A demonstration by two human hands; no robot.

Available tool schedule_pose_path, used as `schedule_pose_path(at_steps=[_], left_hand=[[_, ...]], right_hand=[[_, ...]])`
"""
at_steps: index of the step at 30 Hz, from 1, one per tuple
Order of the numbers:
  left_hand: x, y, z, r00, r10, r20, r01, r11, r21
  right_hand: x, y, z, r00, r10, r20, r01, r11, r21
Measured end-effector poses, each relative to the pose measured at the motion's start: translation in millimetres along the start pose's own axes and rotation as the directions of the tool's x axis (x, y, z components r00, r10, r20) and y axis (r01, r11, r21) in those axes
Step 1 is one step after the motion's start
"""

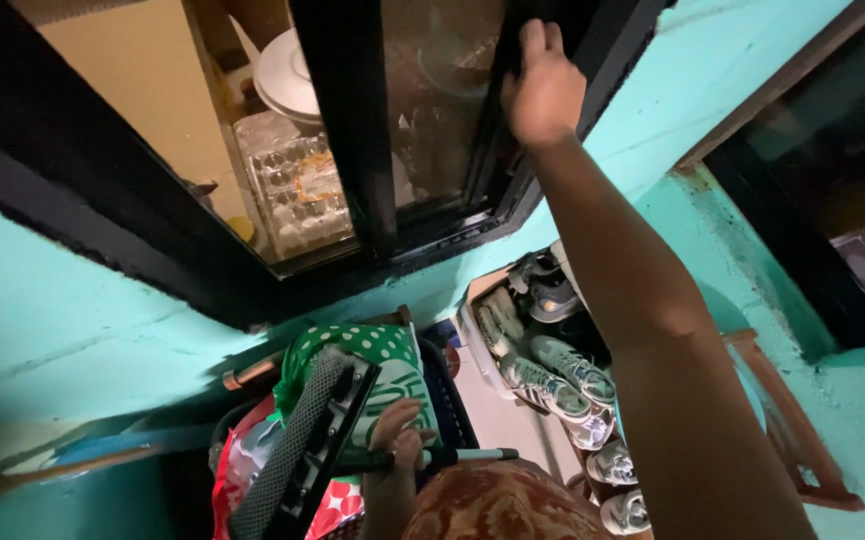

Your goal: Cleaning a window pane using a squeegee, a bucket of water, and a cloth.

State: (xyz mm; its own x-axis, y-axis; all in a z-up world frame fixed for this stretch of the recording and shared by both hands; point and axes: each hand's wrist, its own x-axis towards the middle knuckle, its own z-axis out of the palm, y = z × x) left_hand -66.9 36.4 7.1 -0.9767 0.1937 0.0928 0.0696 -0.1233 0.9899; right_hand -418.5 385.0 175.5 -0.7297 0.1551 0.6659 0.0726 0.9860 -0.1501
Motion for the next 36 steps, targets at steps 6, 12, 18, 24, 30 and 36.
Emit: schedule_pose_path(at_steps=[6,12,18,24,30,36], left_hand=[[0.5,-10.6,-0.9,0.999,-0.048,-0.025,0.044,0.988,-0.150],[16.2,-42.9,-17.8,0.862,0.504,0.049,-0.506,0.861,0.051],[-8.1,3.0,-15.7,1.000,-0.021,0.019,0.022,0.999,-0.032],[37.4,-109.9,-8.3,0.767,0.641,0.032,-0.626,0.737,0.256],[-1.5,-54.1,3.0,0.991,-0.006,0.133,0.016,0.997,-0.071],[-12.0,-34.6,44.2,0.936,-0.123,0.331,0.094,0.990,0.102]], right_hand=[[3.8,14.2,10.3,0.976,-0.216,0.033,0.216,0.930,-0.296],[7.3,11.9,1.0,0.982,-0.159,0.102,0.180,0.951,-0.250],[-43.7,24.5,17.4,0.980,-0.159,0.116,0.181,0.961,-0.207],[-198.9,-45.8,-59.2,0.755,0.248,0.607,-0.488,0.831,0.266],[-365.6,-41.0,-72.4,0.661,0.413,0.626,-0.720,0.585,0.374],[-408.7,-49.9,-146.9,0.530,0.595,0.604,-0.848,0.355,0.395]])
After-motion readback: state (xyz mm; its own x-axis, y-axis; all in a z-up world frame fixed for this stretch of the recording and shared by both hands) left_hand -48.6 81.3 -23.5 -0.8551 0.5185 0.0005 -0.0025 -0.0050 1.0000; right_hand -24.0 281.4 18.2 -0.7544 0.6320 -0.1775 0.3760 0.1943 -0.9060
